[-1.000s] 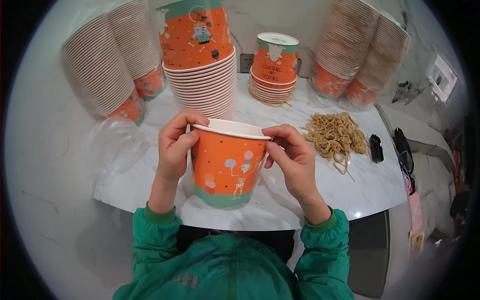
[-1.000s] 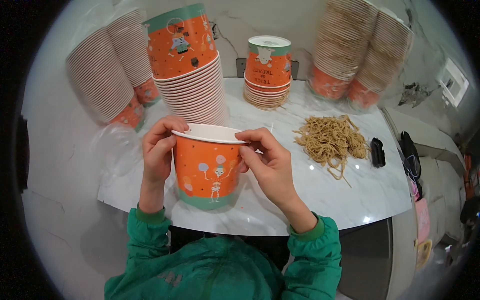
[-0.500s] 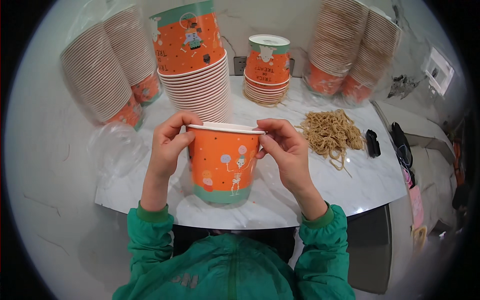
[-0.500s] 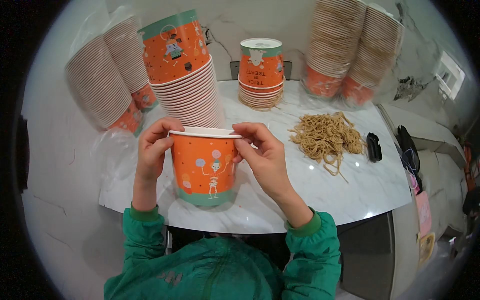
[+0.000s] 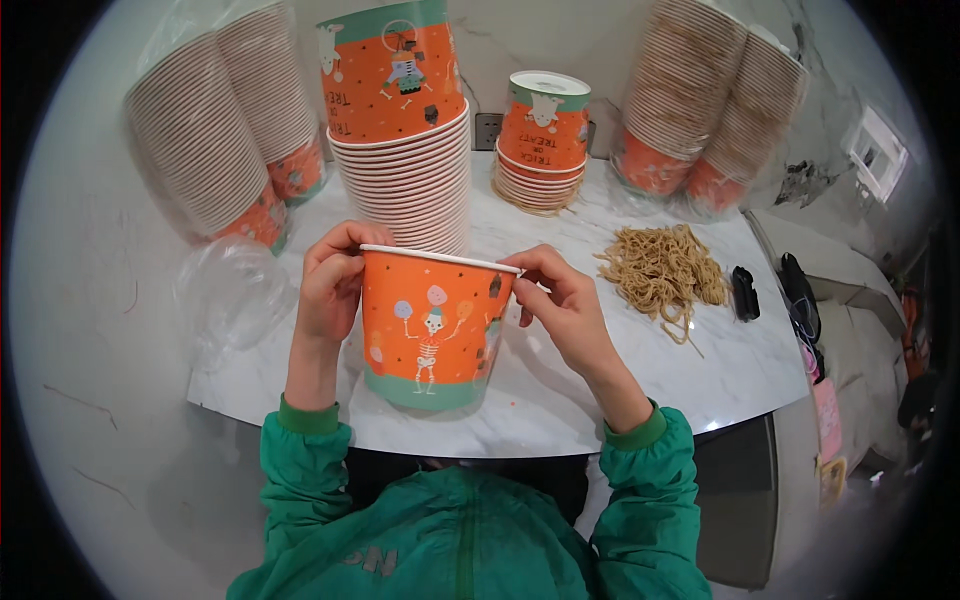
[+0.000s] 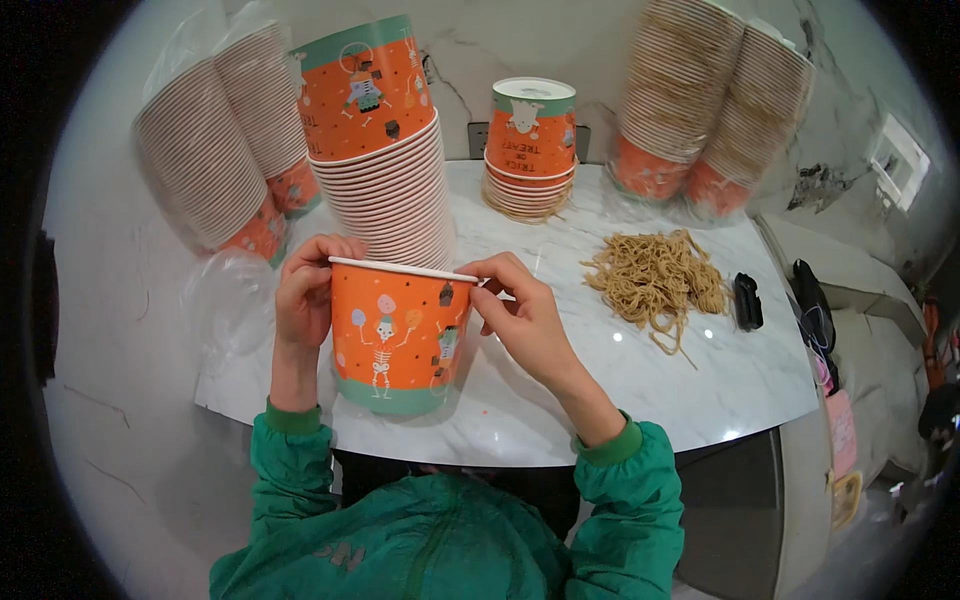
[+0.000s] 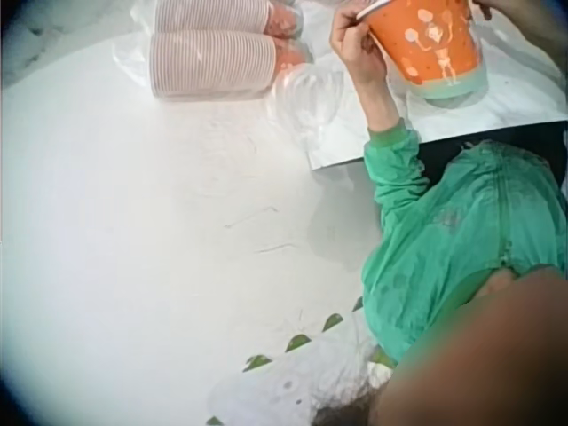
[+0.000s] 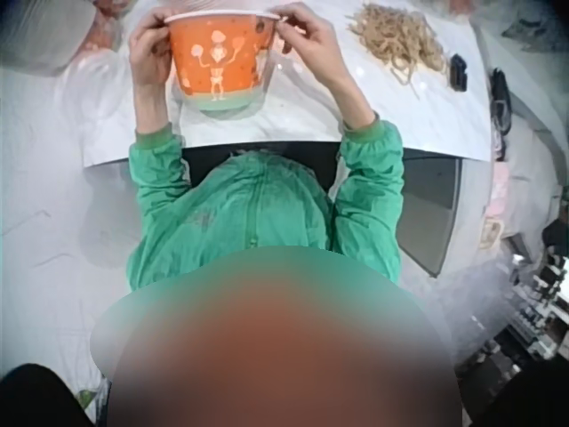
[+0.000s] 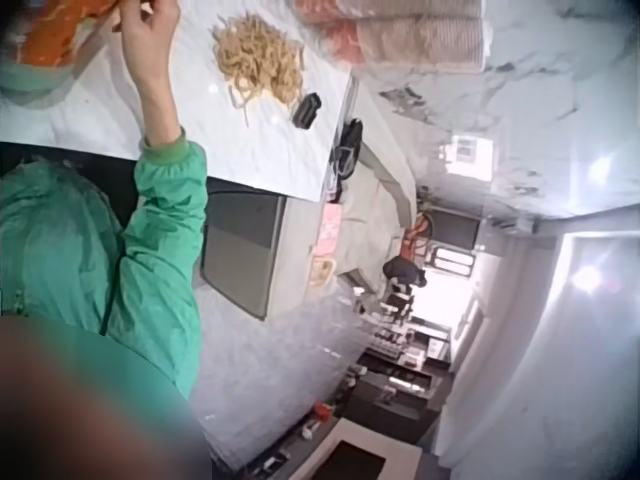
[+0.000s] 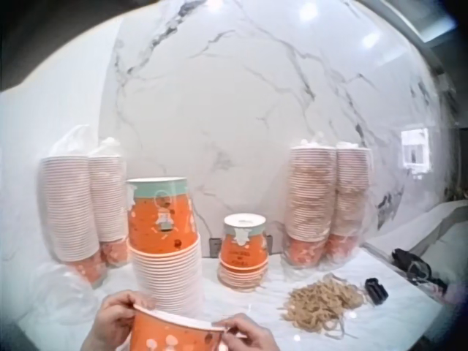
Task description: The recorder is manually tying thin strings onto the rims of decorated paper cups at a workstation.
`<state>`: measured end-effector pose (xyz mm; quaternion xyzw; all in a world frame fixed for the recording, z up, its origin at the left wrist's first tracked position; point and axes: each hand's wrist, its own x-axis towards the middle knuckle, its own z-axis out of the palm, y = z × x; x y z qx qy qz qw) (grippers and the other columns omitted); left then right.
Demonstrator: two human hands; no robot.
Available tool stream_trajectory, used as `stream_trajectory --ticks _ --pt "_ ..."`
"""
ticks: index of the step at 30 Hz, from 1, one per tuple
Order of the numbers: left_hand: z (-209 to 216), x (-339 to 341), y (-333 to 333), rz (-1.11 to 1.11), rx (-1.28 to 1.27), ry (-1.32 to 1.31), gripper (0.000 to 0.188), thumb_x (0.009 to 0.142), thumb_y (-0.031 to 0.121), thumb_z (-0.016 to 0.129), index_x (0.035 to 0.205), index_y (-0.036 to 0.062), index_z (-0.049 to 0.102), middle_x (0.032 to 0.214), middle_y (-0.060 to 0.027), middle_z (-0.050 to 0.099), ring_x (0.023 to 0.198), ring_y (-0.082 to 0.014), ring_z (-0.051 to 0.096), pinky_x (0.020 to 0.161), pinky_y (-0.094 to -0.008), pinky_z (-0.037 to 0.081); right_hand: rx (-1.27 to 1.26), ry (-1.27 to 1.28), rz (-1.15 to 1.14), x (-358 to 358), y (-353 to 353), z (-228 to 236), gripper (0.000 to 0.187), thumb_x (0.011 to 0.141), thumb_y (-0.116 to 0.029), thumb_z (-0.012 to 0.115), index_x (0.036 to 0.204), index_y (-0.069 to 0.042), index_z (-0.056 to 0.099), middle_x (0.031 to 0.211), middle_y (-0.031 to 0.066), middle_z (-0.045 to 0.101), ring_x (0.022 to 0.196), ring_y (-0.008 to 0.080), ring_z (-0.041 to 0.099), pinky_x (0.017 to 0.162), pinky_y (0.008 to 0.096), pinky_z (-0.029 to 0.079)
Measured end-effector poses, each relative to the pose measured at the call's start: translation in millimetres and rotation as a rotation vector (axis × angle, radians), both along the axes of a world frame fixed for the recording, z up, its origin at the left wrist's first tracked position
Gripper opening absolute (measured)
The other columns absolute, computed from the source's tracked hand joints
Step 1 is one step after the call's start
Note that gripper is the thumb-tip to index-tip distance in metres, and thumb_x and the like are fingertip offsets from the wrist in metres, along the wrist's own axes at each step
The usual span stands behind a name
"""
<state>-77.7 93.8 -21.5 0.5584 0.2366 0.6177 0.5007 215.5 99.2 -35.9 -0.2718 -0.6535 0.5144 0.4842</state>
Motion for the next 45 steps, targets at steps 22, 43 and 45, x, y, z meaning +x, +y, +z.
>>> stream_trajectory --ticks 22,43,45 --pt "58.5 50.0 -50.6 -0.119 0.072 0.834 0.013 0.084 0.004 0.068 0.096 0.0019 0.062 0.086 -0.0011 0.059 0.078 -0.0113 0.054 0.072 -0.0276 0.048 0.630 -0.191 -0.226 2.0 -18.0 15.9 0.038 0.079 0.018 0.059 0.109 -0.002 0.073 0.105 0.0101 0.059 0.089 0.0209 0.062 0.074 0.0299 0.052" --pt "52.6 84.0 -27.0 -0.154 -0.125 0.931 0.017 0.081 0.013 0.063 0.091 -0.0012 0.063 0.078 -0.0097 0.064 0.071 -0.0208 0.061 0.065 -0.0344 0.048 -0.161 0.169 -0.277 -23.0 -57.3 -24.6 0.026 0.100 -0.006 0.062 0.121 0.001 0.051 0.117 0.0082 0.056 0.107 0.0145 0.059 0.079 0.0285 0.059" --pt "49.5 83.2 -25.6 -0.155 -0.137 0.918 0.018 0.081 0.013 0.063 0.091 -0.0014 0.064 0.078 -0.0098 0.064 0.070 -0.0205 0.061 0.065 -0.0344 0.048 -0.223 0.172 -0.273 -26.5 -55.6 -21.9 0.027 0.099 -0.008 0.064 0.120 0.001 0.050 0.115 0.0072 0.056 0.104 0.0134 0.058 0.077 0.0276 0.058"
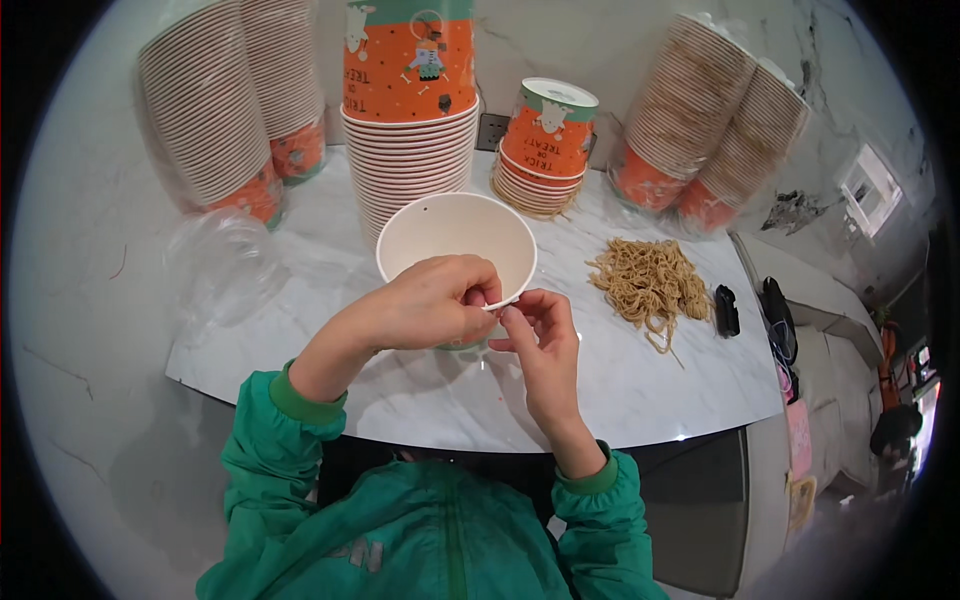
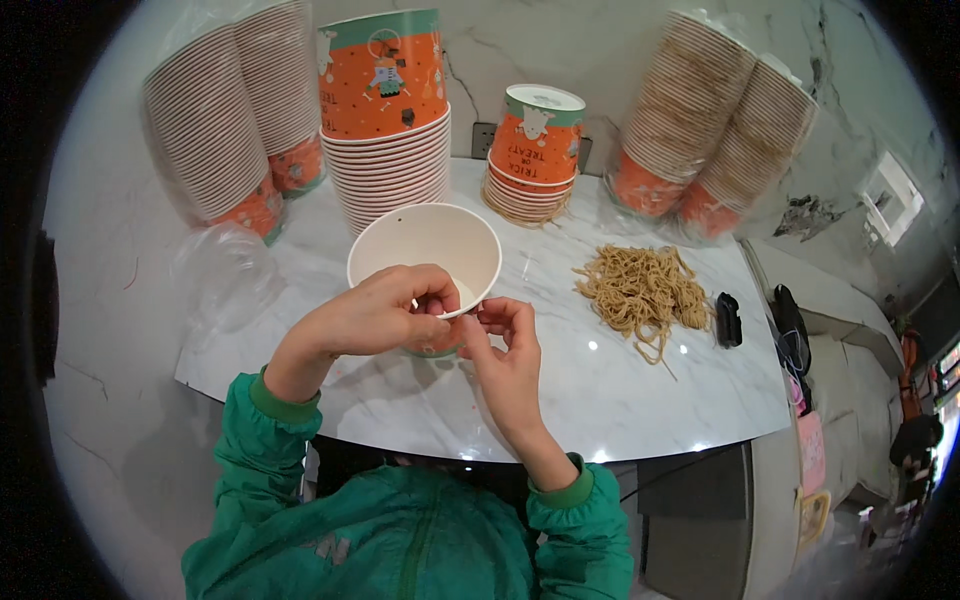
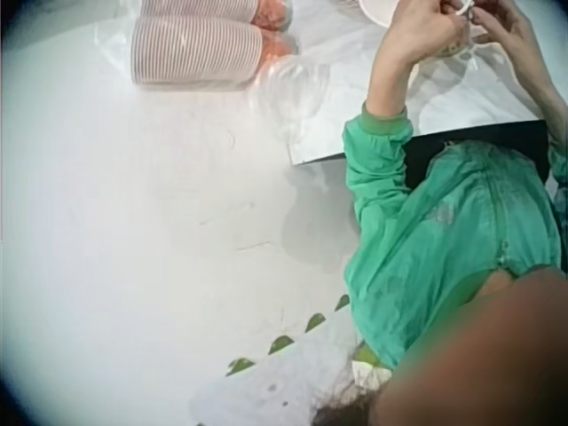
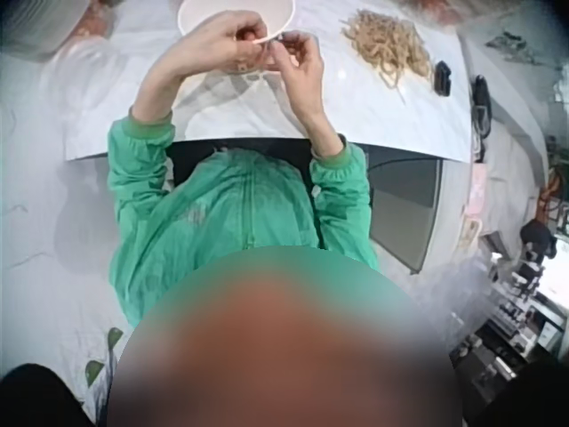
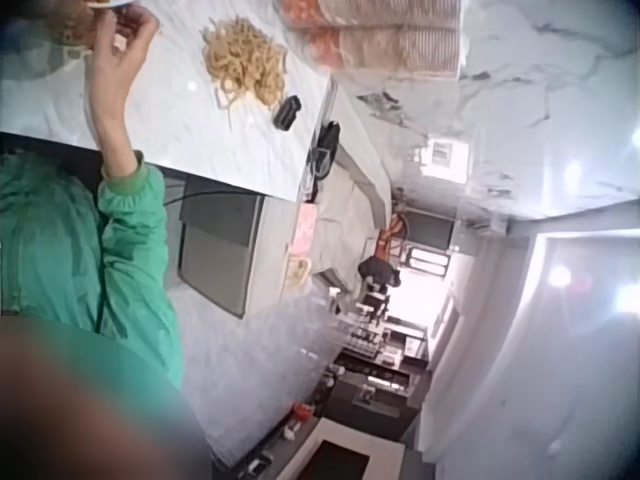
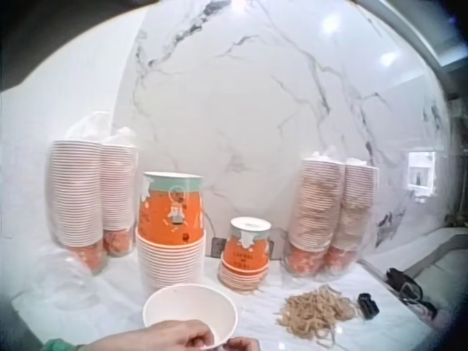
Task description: The recorder is manually tying thin strings onto the rims of decorated paper cups at a workstation.
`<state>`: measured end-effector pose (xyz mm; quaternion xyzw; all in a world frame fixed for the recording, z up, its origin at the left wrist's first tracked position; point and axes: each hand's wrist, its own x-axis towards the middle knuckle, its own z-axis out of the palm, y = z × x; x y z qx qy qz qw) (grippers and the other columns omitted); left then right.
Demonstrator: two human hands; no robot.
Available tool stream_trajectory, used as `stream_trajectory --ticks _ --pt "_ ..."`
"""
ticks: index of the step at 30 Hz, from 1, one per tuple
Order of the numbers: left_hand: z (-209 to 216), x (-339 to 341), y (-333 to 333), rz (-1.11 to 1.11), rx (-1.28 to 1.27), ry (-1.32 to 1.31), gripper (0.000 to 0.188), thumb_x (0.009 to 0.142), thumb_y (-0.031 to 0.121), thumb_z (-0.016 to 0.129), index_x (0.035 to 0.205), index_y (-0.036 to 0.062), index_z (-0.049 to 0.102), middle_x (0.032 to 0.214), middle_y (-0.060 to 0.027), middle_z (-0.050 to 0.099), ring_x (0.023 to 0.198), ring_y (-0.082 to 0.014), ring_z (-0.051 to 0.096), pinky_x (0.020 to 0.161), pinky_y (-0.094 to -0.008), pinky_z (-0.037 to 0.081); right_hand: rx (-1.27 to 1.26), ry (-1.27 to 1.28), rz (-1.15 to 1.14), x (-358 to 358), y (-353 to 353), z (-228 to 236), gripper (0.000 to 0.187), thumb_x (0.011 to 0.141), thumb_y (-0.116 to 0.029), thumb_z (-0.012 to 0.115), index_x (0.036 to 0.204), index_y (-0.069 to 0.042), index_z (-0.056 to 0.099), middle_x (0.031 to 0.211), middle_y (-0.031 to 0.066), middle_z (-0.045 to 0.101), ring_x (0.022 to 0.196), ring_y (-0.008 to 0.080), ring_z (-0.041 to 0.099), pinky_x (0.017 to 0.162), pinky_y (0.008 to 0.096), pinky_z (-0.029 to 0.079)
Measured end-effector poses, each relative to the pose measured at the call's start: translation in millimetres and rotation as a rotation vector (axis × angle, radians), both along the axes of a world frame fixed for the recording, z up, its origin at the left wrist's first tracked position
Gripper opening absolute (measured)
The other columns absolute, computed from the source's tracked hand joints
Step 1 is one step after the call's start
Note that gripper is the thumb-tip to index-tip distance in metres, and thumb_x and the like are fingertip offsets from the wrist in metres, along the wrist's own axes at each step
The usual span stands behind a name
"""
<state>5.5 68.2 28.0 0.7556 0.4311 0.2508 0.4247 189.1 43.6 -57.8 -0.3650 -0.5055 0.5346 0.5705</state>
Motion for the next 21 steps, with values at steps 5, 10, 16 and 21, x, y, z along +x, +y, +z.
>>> stream_trajectory --ticks 5,10,16,21 --pt "-3.2 -1.4 3.2 -0.019 0.033 -0.002 0.019 0.078 0.012 0.064 0.091 -0.0026 0.065 0.077 -0.0110 0.066 0.068 -0.0204 0.062 0.064 -0.0344 0.049 -0.016 0.058 -0.012 -5.8 0.8 0.5 0.028 0.097 -0.008 0.066 0.118 -0.001 0.048 0.109 0.0055 0.055 0.100 0.0122 0.057 0.074 0.0273 0.057" --pt "0.1 0.0 2.7 -0.021 0.048 0.034 0.021 0.078 0.013 0.065 0.092 -0.0027 0.065 0.077 -0.0118 0.066 0.070 -0.0219 0.063 0.065 -0.0356 0.050 0.008 0.116 -0.012 -2.3 3.1 -7.4 0.027 0.095 -0.002 0.062 0.118 0.000 0.049 0.109 0.0063 0.055 0.099 0.0122 0.058 0.075 0.0274 0.058" --pt "-3.1 4.6 -3.8 0.016 0.152 0.058 0.023 0.080 0.016 0.067 0.094 -0.0015 0.066 0.084 -0.0133 0.067 0.076 -0.0258 0.064 0.069 -0.0378 0.050 0.087 -0.029 -0.114 5.8 1.6 -10.9 0.023 0.097 -0.001 0.062 0.117 -0.001 0.051 0.109 0.0052 0.056 0.097 0.0106 0.059 0.080 0.0246 0.053" --pt "-5.6 8.9 -1.0 0.030 0.160 0.049 0.023 0.081 0.017 0.068 0.095 -0.0016 0.066 0.084 -0.0128 0.067 0.076 -0.0258 0.064 0.070 -0.0377 0.050 0.116 0.098 -0.041 -3.0 3.6 -12.8 0.019 0.097 -0.001 0.062 0.114 -0.003 0.052 0.106 0.0036 0.057 0.095 0.0097 0.058 0.078 0.0239 0.050"
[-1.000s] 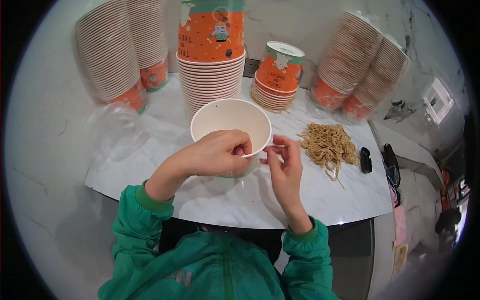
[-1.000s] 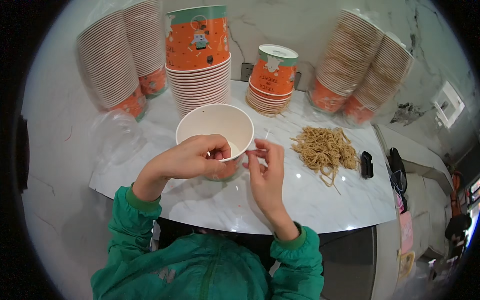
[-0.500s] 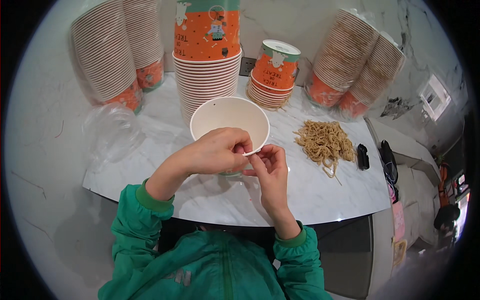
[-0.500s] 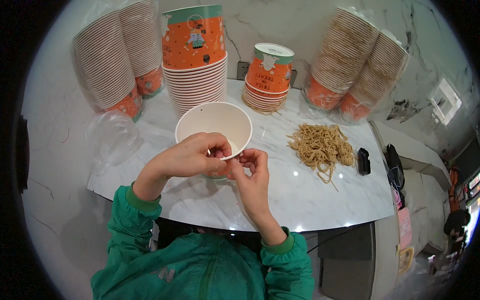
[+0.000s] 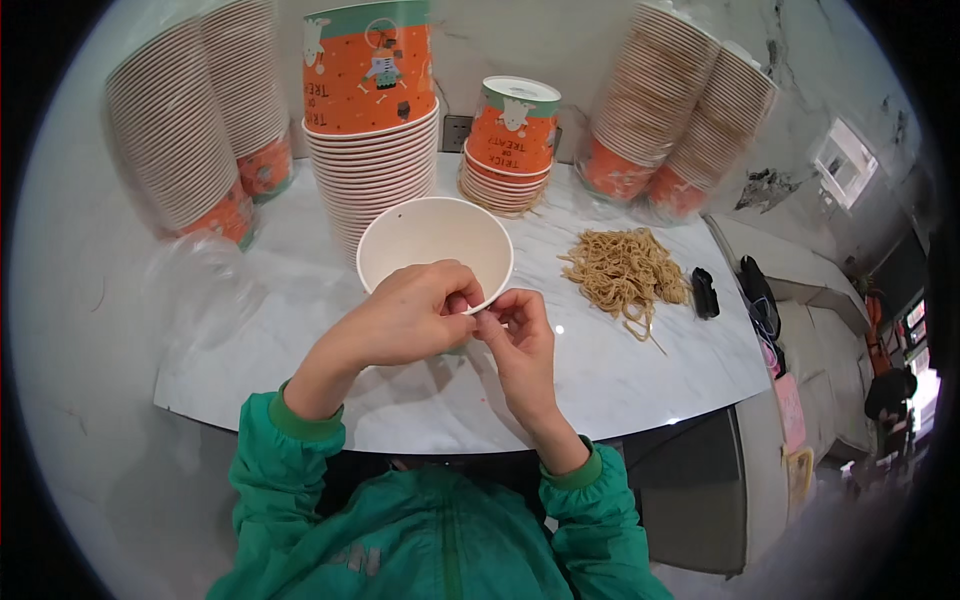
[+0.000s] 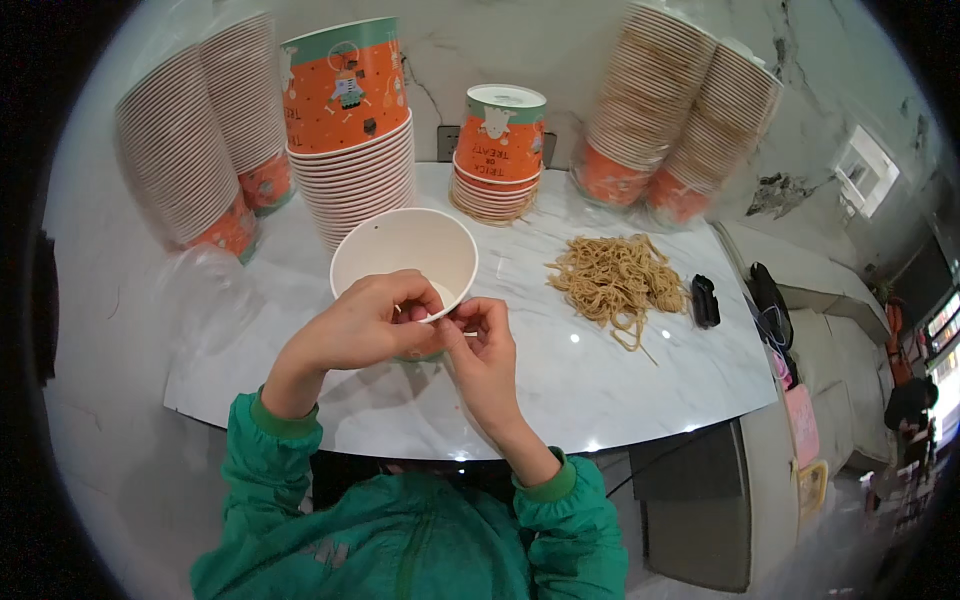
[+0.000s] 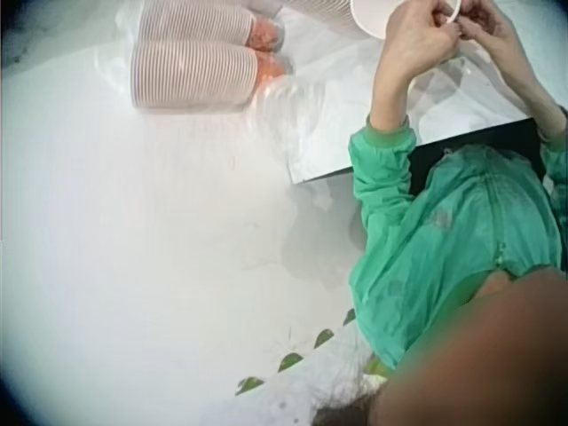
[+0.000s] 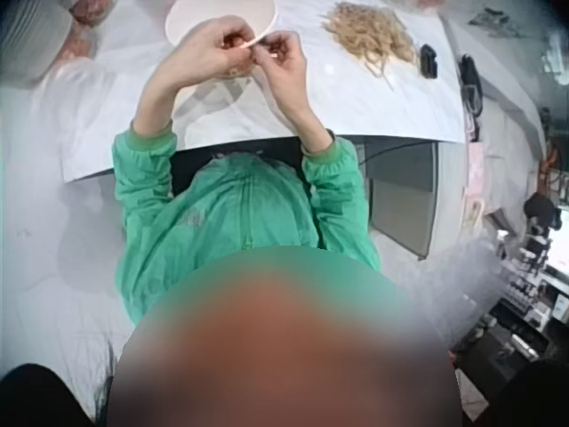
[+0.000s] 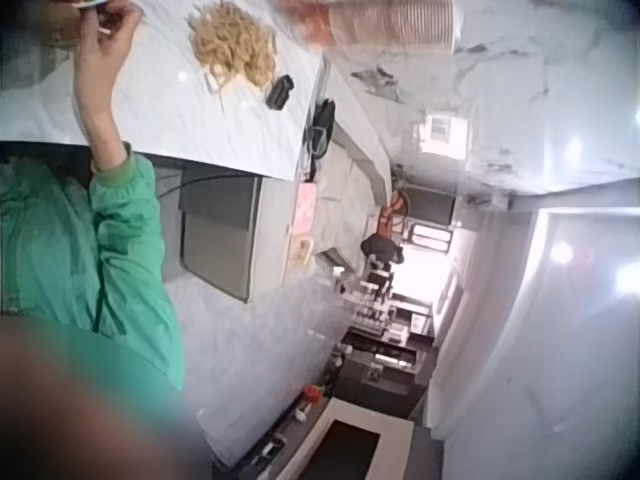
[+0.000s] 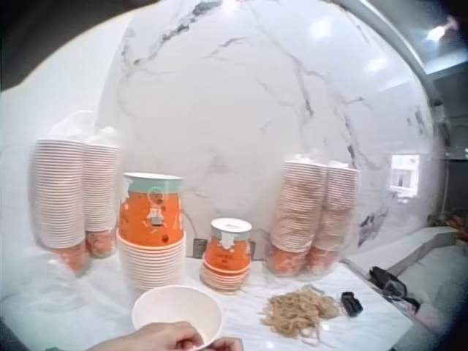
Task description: The recorder is manually tying thin strings onto the rims of decorated paper cups at a workstation.
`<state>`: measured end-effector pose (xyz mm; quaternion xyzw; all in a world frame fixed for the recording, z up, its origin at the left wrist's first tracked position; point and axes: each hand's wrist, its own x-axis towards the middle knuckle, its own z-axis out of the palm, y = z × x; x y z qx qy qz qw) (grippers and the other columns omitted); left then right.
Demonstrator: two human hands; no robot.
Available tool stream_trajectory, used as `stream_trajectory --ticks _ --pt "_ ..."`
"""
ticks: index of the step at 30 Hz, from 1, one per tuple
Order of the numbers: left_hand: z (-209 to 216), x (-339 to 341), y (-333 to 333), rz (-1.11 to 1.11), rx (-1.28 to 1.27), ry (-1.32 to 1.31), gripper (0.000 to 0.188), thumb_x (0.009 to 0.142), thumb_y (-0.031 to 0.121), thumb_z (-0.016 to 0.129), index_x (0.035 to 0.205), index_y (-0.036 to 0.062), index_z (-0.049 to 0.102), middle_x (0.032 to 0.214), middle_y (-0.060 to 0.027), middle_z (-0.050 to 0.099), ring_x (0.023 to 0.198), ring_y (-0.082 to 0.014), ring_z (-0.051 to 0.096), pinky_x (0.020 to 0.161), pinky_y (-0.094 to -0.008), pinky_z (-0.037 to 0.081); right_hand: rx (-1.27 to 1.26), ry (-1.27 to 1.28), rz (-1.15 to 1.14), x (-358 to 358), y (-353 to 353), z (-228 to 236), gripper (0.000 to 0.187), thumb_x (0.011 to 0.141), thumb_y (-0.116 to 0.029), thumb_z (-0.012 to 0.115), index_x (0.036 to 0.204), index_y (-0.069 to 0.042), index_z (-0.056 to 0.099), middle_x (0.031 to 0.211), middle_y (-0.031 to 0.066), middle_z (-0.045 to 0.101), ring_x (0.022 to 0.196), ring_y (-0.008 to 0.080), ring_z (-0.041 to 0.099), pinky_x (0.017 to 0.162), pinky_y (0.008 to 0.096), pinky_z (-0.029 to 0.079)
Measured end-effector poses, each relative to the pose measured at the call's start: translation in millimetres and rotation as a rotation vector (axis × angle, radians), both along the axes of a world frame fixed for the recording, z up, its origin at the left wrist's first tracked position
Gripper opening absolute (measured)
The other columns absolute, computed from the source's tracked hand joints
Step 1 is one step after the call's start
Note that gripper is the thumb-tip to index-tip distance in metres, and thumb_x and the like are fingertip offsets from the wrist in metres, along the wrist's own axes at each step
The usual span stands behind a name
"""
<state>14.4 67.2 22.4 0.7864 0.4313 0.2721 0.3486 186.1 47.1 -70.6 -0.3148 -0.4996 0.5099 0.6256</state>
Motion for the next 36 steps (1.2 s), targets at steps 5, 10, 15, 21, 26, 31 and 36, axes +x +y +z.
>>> stream_trajectory --ticks 5,10,15,21,26,31,36 --pt "4.3 1.8 -0.5 -0.031 -0.010 -0.007 0.022 0.082 0.015 0.069 0.096 -0.0021 0.066 0.084 -0.0119 0.065 0.074 -0.0252 0.063 0.067 -0.0361 0.050 0.085 -0.381 -0.266 17.4 2.6 -7.1 0.022 0.093 0.007 0.057 0.112 -0.002 0.055 0.106 0.0074 0.057 0.090 0.0166 0.060 0.076 0.0288 0.051" --pt "-5.2 10.6 -11.8 0.019 0.374 -0.013 0.015 0.082 0.010 0.070 0.094 0.0026 0.066 0.084 -0.0088 0.063 0.078 -0.0261 0.061 0.075 -0.0371 0.047 0.194 -0.889 -0.477 47.3 -12.0 -1.1 0.015 0.091 0.000 0.060 0.104 -0.006 0.062 0.100 0.0125 0.059 0.086 0.0334 0.064 0.071 0.0396 0.053" --pt "-7.9 8.6 -11.2 -0.091 0.672 -0.026 0.014 0.081 0.005 0.072 0.092 0.0067 0.064 0.084 -0.0056 0.062 0.083 -0.0261 0.060 0.083 -0.0377 0.041 0.160 -1.176 -0.758 130.2 6.9 -9.4 0.007 0.090 -0.007 0.066 0.096 -0.010 0.066 0.095 0.0101 0.060 0.084 0.0321 0.065 0.068 0.0428 0.052" --pt "-13.6 6.6 -10.0 -0.069 0.702 -0.128 0.016 0.078 0.002 0.073 0.091 0.0057 0.065 0.081 -0.0057 0.063 0.080 -0.0258 0.061 0.081 -0.0377 0.042 0.348 -1.282 -0.639 174.0 37.6 -4.8 0.018 0.085 -0.001 0.066 0.100 -0.009 0.069 0.093 0.0091 0.057 0.084 0.0298 0.062 0.066 0.0413 0.052" --pt "-15.5 3.9 -9.6 0.022 0.750 -0.287 0.019 0.076 -0.007 0.069 0.093 0.0023 0.068 0.083 -0.0084 0.067 0.081 -0.0264 0.062 0.080 -0.0366 0.044 0.560 -1.606 -0.550 164.6 52.2 -9.1 0.021 0.076 0.002 0.066 0.094 -0.008 0.069 0.094 0.0091 0.055 0.091 0.0279 0.058 0.067 0.0399 0.051" --pt "-12.7 2.1 -20.8 0.035 0.719 -0.350 0.019 0.077 -0.009 0.069 0.093 0.0007 0.069 0.080 -0.0091 0.066 0.069 -0.0228 0.062 0.064 -0.0326 0.046 0.609 -1.432 -0.583 148.4 31.4 -10.5 0.010 0.076 0.000 0.068 0.085 -0.005 0.064 0.094 0.0106 0.056 0.087 0.0302 0.060 0.059 0.0420 0.051" --pt "-9.6 19.7 -50.2 -0.170 0.481 -0.465 0.021 0.080 -0.008 0.072 0.099 -0.0003 0.070 0.082 -0.0082 0.065 0.056 -0.0174 0.059 0.052 -0.0287 0.046 0.600 -1.247 -0.398 97.7 -26.1 -27.8 0.018 0.077 0.002 0.070 0.094 -0.005 0.067 0.100 0.0113 0.065 0.072 0.0276 0.066 0.056 0.0367 0.054"
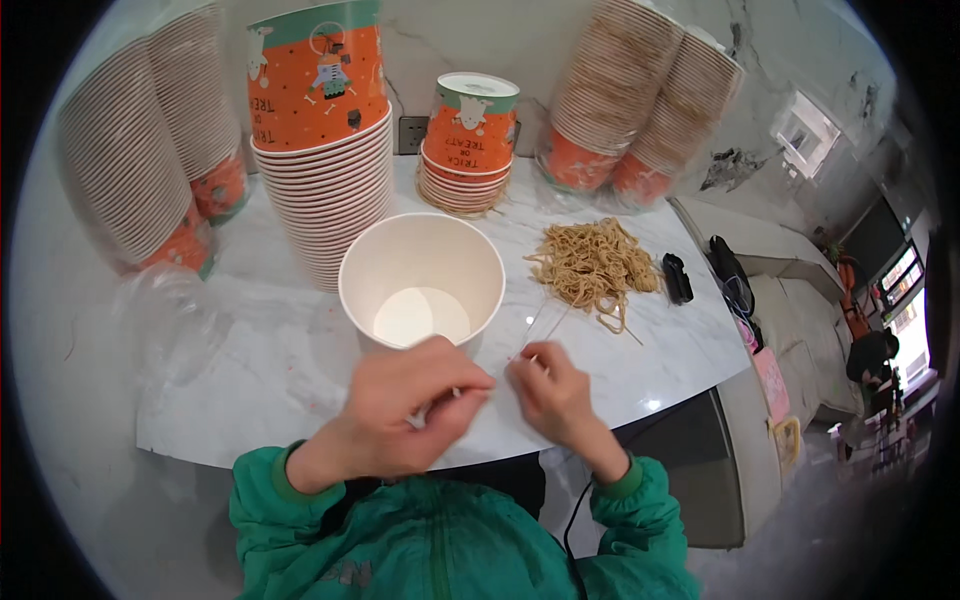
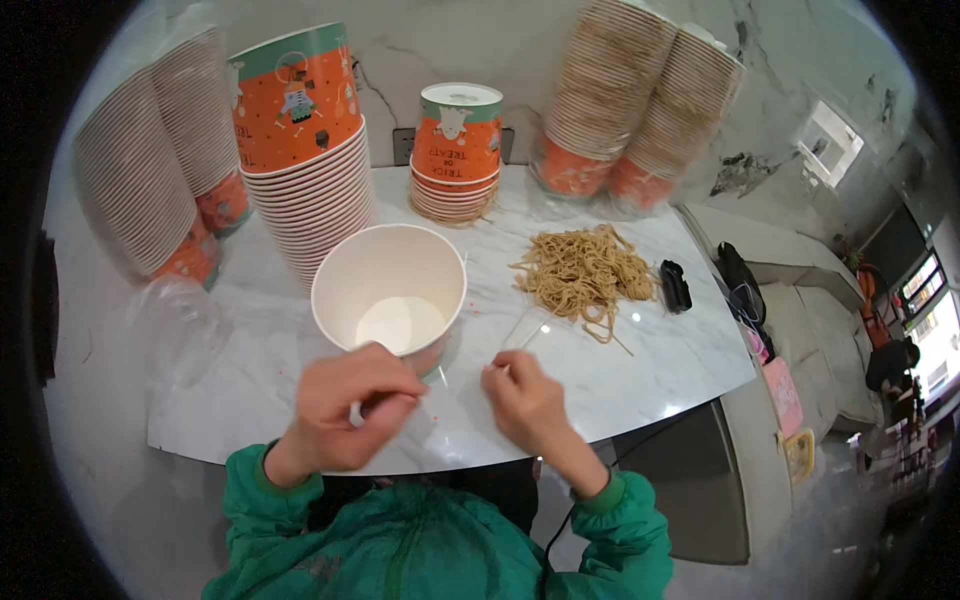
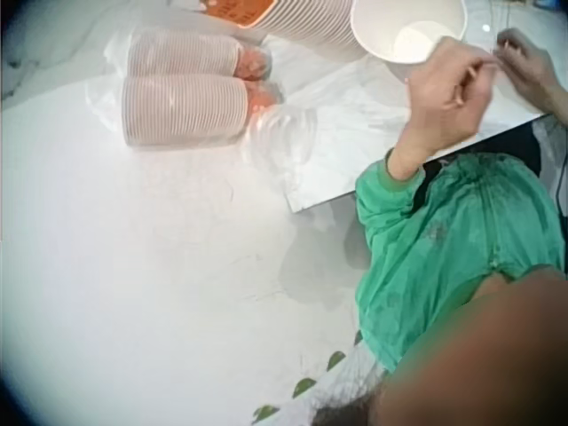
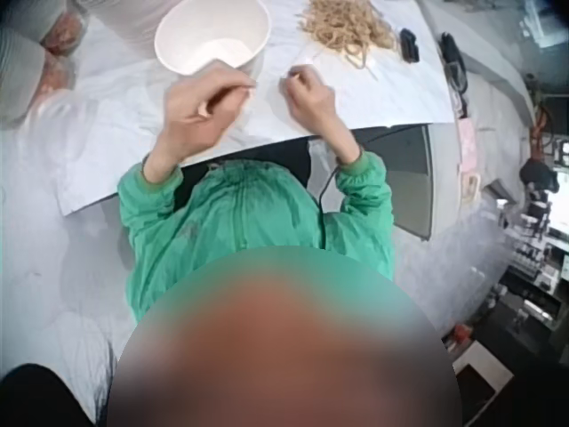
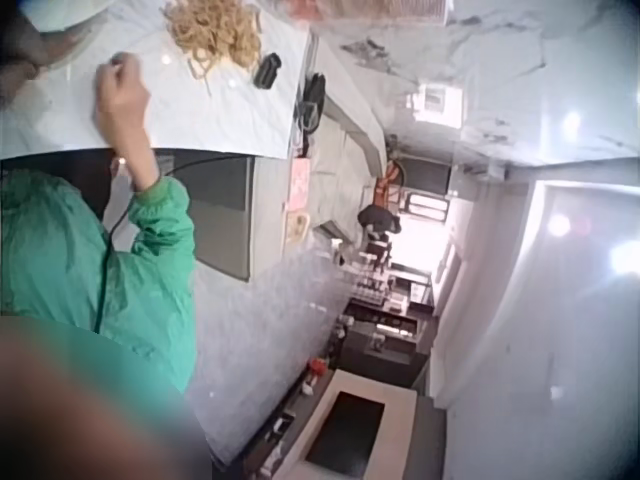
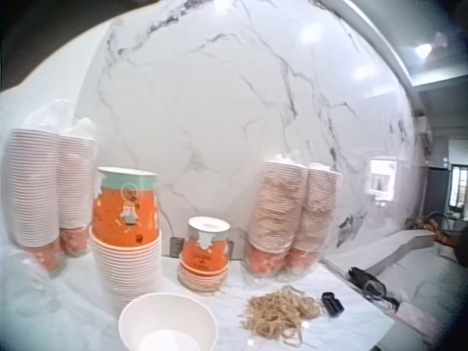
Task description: The recorder is manually tying thin strings onto the rims of decorated paper cups at a workstation.
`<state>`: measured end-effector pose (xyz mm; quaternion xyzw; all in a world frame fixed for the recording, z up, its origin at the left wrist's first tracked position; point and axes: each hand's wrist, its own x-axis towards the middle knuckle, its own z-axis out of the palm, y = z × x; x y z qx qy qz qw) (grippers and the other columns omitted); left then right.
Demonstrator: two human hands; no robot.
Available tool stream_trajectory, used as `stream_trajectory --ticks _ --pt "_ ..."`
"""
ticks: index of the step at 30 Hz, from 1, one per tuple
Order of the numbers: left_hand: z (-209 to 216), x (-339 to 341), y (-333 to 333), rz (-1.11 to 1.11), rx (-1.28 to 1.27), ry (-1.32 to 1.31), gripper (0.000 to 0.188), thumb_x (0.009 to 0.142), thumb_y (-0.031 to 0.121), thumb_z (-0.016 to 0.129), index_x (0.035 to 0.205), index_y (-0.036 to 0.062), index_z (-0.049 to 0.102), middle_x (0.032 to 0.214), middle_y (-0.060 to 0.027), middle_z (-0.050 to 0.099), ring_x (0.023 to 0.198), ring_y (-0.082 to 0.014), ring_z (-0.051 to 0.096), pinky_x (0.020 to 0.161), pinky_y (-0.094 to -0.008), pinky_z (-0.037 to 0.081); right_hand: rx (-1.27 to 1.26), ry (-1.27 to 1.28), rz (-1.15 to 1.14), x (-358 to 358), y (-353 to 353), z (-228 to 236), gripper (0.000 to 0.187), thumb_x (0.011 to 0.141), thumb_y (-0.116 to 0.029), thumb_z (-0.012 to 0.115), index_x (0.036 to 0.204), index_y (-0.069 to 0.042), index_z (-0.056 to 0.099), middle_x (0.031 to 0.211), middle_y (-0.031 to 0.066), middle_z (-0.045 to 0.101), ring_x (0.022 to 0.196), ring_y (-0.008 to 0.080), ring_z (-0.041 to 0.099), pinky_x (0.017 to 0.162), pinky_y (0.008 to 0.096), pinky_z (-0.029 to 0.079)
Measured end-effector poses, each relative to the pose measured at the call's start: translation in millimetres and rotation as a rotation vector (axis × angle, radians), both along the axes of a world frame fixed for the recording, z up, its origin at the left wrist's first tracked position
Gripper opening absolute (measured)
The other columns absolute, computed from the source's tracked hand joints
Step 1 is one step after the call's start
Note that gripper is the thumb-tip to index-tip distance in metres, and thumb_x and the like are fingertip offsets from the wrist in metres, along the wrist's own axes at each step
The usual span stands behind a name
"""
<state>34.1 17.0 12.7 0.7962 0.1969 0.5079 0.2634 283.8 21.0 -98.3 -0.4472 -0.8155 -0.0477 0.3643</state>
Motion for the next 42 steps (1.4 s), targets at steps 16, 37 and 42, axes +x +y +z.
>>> stream_trajectory --ticks 16,37,42 --pt "-52.0 16.6 -1.9 -0.110 -0.614 0.369 0.019 0.090 0.015 0.069 0.105 0.0028 0.072 0.076 -0.0103 0.070 0.068 -0.0240 0.067 0.062 -0.0337 0.051 0.229 0.164 0.030 0.1 -46.4 21.7 0.033 0.073 0.018 0.067 0.102 0.002 0.070 0.091 0.0144 0.065 0.067 0.0264 0.064 0.053 0.0321 0.051" --pt "-42.7 -13.7 -25.3 0.280 -0.081 0.337 0.005 0.086 0.008 0.070 0.090 0.0069 0.070 0.078 -0.0072 0.064 0.068 -0.0280 0.065 0.057 -0.0380 0.051 -0.130 0.336 0.106 -37.1 -53.1 51.9 0.051 0.083 0.004 0.068 0.133 0.004 0.058 0.130 0.0236 0.057 0.114 0.0371 0.059 0.098 0.0410 0.049" --pt "-28.4 -5.3 -27.0 0.296 0.115 0.414 0.007 0.081 0.008 0.070 0.086 0.0074 0.064 0.079 -0.0043 0.060 0.071 -0.0250 0.065 0.057 -0.0368 0.051 -0.657 0.898 0.412 -71.6 -60.5 43.5 0.038 0.096 0.000 0.064 0.133 0.004 0.055 0.117 0.0142 0.064 0.106 0.0186 0.064 0.091 0.0303 0.051"
